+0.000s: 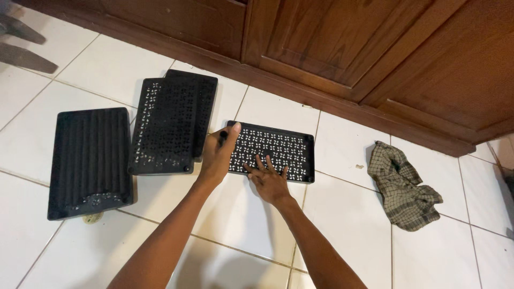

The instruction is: The person assembles black plastic trays by inserting cylindrical rods into slots on the tray edges. They handle multiple trays, aligning and pressing the rods into place, then setting the assembled units aside.

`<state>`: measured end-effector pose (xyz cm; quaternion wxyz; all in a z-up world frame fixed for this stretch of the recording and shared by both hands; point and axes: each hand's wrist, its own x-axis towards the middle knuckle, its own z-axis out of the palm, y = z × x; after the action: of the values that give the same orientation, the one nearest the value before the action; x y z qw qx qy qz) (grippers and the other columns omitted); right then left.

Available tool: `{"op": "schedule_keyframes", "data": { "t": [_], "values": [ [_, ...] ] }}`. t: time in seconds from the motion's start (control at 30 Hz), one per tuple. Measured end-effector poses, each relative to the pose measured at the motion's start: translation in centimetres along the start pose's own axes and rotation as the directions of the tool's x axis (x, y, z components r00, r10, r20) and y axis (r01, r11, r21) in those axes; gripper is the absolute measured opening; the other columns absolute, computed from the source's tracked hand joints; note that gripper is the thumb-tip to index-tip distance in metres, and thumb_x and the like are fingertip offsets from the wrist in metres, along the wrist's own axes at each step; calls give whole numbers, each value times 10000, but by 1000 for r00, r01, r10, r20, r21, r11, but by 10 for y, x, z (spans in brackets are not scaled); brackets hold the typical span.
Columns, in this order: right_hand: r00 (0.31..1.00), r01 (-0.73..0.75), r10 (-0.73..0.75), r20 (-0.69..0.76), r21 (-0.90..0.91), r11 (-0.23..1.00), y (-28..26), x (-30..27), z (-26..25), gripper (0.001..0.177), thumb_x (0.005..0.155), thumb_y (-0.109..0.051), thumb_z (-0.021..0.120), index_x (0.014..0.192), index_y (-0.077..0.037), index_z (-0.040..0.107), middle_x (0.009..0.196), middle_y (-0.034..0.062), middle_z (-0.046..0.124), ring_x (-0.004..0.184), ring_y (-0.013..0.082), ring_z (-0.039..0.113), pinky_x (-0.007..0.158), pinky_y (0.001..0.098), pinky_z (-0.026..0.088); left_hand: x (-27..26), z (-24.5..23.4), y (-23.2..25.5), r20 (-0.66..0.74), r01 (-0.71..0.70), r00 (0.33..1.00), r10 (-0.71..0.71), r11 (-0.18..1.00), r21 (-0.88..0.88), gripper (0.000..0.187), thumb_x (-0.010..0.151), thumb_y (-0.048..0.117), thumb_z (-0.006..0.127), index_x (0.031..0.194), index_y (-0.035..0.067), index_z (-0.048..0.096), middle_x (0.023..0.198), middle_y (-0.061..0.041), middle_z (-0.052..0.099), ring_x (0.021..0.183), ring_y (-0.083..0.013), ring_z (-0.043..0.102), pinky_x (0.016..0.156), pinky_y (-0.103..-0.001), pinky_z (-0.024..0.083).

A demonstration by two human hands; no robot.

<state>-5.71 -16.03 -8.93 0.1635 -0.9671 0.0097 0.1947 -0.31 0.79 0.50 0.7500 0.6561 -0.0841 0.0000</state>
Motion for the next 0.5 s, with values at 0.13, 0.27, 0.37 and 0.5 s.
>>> {"op": "schedule_keyframes", "data": {
  "t": [0.13,0.27,0.37,0.5],
  "values": [
    [1000,-11,11,6,-14,1000,1,2,1,470,1038,-518,290,1488,-508,426,1712,-89,118,1591,241,2,1195,732,-53,6,-9,9,111,-1,994,13,994,-107,518,1069,383,487,625,142,371,583,72,306,537,-46,259,492,-275,216],
    [1000,-8,8,10,-29,1000,1,3,4,469,1040,-522,282,1493,-513,405,1707,-90,107,1585,240,-8,1199,724,-59,9,-8,5,129,-11,991,27,992,-124,512,1062,362,467,625,147,310,581,67,273,526,-53,215,474,-277,167],
    [1000,-7,7,5,-38,999,2,3,3,470,1043,-519,277,1498,-510,397,1709,-90,111,1586,238,-3,1200,725,-49,11,-7,-1,108,-40,992,59,985,-167,530,1085,368,439,621,149,305,579,70,266,517,-47,218,466,-273,164],
    [1000,-8,8,18,-31,1000,-1,2,0,479,1037,-508,280,1504,-521,383,1708,-82,102,1584,235,-6,1196,727,-47,14,-2,-1,71,-115,990,123,988,-107,506,1106,341,435,653,138,337,601,68,297,547,-44,257,488,-271,218]
  ]
}}
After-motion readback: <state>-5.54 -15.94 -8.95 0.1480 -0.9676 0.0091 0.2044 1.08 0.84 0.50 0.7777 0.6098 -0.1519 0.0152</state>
